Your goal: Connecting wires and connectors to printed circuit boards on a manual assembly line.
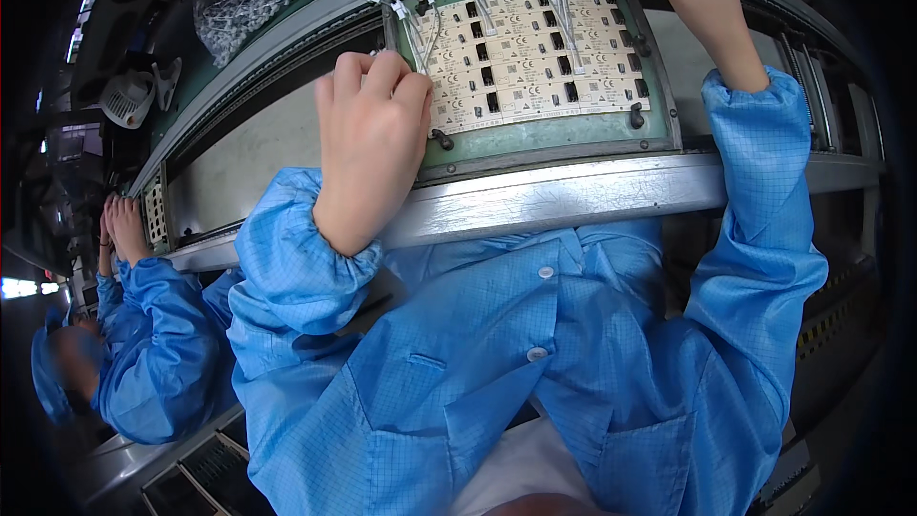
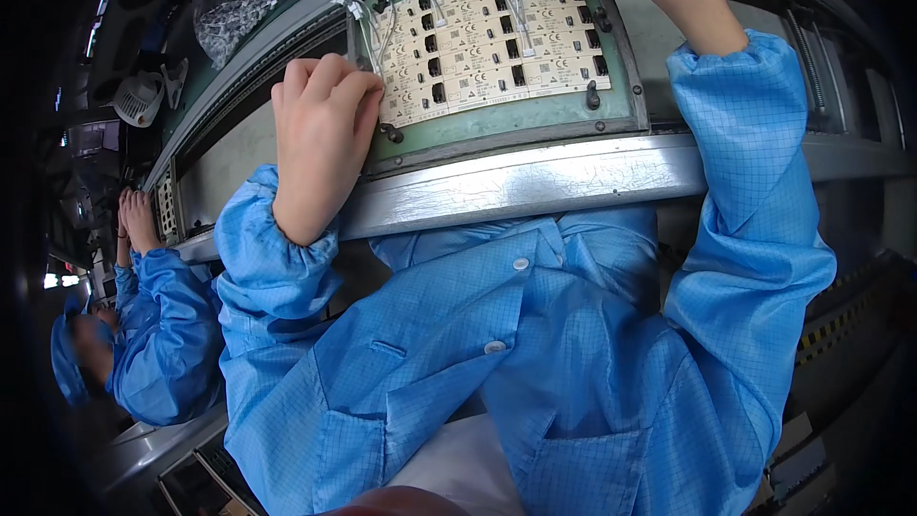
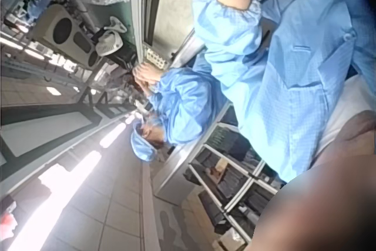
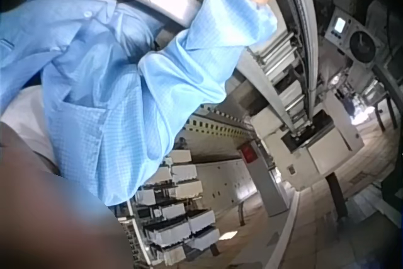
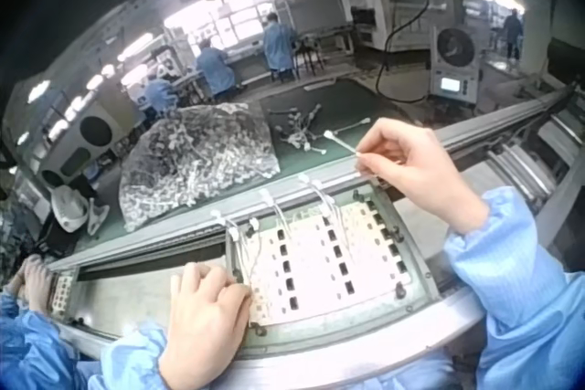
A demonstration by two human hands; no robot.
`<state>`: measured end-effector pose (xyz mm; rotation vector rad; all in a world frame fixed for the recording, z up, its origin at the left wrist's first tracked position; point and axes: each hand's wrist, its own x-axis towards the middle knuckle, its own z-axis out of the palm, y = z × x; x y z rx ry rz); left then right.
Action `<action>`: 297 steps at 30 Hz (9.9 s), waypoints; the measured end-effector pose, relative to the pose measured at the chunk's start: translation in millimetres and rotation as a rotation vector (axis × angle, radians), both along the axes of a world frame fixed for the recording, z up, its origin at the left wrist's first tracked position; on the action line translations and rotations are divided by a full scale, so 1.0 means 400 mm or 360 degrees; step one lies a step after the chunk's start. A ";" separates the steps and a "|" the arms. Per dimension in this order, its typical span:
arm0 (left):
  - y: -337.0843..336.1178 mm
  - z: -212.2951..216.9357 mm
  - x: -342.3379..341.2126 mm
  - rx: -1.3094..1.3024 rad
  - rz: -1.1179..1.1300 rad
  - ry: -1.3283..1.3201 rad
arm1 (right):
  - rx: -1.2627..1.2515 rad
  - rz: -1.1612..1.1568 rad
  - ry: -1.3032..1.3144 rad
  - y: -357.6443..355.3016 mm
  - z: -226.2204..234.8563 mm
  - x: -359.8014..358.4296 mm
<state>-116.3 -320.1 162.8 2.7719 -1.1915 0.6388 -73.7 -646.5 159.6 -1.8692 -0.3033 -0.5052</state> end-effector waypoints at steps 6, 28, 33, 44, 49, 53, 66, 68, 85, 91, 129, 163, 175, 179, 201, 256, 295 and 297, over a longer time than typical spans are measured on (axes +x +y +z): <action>0.026 0.034 -0.037 0.0037 -0.0025 0.0246 | 0.0027 0.0010 0.0003 0.008 0.012 -0.026; -0.420 -0.003 0.530 0.0863 -0.0391 -0.0346 | -0.0464 -0.0311 -0.0331 -0.030 -0.015 0.002; -0.424 0.069 0.471 0.0844 -0.0379 -0.0217 | -0.0485 -0.0306 -0.0328 -0.030 0.001 -0.009; -0.243 0.140 0.474 -0.1846 -0.0736 0.1608 | -0.0567 -0.0274 -0.0392 0.001 -0.035 -0.009; -0.017 0.100 0.185 -0.0995 -0.0275 0.0503 | -0.0940 0.0115 -0.0281 0.137 -0.032 -0.072; 0.066 0.051 0.039 -0.0377 -0.0197 -0.0154 | -0.1151 0.0272 -0.0427 0.193 -0.049 -0.076; 0.087 -0.004 -0.002 -0.0631 -0.0156 0.0008 | -0.1145 0.0336 -0.0170 0.234 -0.047 -0.071; 0.089 -0.004 0.002 -0.0669 -0.0170 0.0070 | -0.1136 0.0333 -0.0159 0.233 -0.045 -0.072; 0.085 -0.017 0.017 -0.1047 -0.0305 0.0104 | -0.1059 0.0375 -0.0098 0.225 -0.059 -0.062; 0.091 -0.020 0.012 -0.1043 -0.0297 0.0090 | -0.1365 0.0403 -0.0262 0.226 -0.033 -0.089; 0.069 -0.057 -0.049 -0.0598 -0.0013 0.0312 | -0.1389 -0.0929 -0.0133 0.107 -0.012 0.405; 0.062 -0.056 -0.036 -0.0515 0.0074 0.0412 | -0.1346 -0.0499 -0.0617 -0.119 -0.034 0.280; 0.068 -0.073 -0.022 -0.0548 0.0058 0.0438 | -0.0658 -0.0498 -0.0529 -0.061 0.008 0.103; 0.074 -0.079 -0.026 -0.0574 0.0089 0.0483 | -0.0617 -0.0450 -0.0455 -0.052 -0.003 0.101; 0.071 -0.091 -0.042 -0.0365 -0.0205 -0.0072 | -0.0663 -0.0436 -0.0579 -0.029 0.036 0.065; -0.234 0.114 0.467 -0.1842 -0.0571 0.1725 | -0.1102 0.0059 -0.0063 0.106 -0.068 -0.248; -0.135 -0.043 0.004 -0.0264 -0.0199 -0.0068 | -0.1246 -0.1162 0.0044 0.084 -0.093 0.419; -0.146 -0.032 0.005 -0.0258 -0.0230 0.0014 | -0.1261 -0.1120 0.0021 0.043 -0.093 0.408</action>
